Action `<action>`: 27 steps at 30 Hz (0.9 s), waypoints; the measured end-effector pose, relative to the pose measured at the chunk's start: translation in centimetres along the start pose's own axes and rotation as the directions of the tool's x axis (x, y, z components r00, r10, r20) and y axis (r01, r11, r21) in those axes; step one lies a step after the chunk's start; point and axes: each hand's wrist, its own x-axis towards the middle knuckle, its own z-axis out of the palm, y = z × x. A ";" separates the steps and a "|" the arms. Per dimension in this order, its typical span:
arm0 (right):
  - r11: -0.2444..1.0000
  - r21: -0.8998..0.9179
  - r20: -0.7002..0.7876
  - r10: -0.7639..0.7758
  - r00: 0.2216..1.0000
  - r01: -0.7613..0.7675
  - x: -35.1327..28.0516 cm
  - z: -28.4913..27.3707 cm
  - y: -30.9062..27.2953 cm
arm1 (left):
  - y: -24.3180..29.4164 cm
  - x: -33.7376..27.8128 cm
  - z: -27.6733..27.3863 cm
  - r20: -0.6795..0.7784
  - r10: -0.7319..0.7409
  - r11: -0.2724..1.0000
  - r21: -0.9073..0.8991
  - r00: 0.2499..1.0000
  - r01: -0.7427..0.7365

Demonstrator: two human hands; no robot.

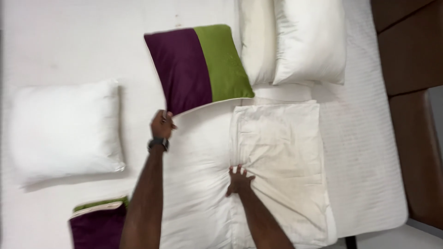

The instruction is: The person inserts a white pillow into a beige pillowcase on a bed, then removes it. They then fold a purple and green pillowcase and place it on the bed. Finally, they insert the same white pillow into the purple and green pillowcase.

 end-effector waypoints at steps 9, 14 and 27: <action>0.986 0.136 -0.073 -0.086 0.994 0.095 -2.1 -0.9 0.5 | 13.2 -30.7 -3.7 0.110 0.455 0.879 0.099 0.883 -0.466; 0.871 0.076 -0.254 -0.453 0.854 0.485 9.6 9.8 0.0 | 14.6 -41.9 -6.1 0.134 0.423 0.898 0.073 0.896 -0.435; 0.119 0.296 -0.861 -0.396 0.319 0.948 -33.4 -2.0 -1.3 | 17.5 -49.9 -14.7 0.011 0.357 -0.067 -0.997 0.934 0.037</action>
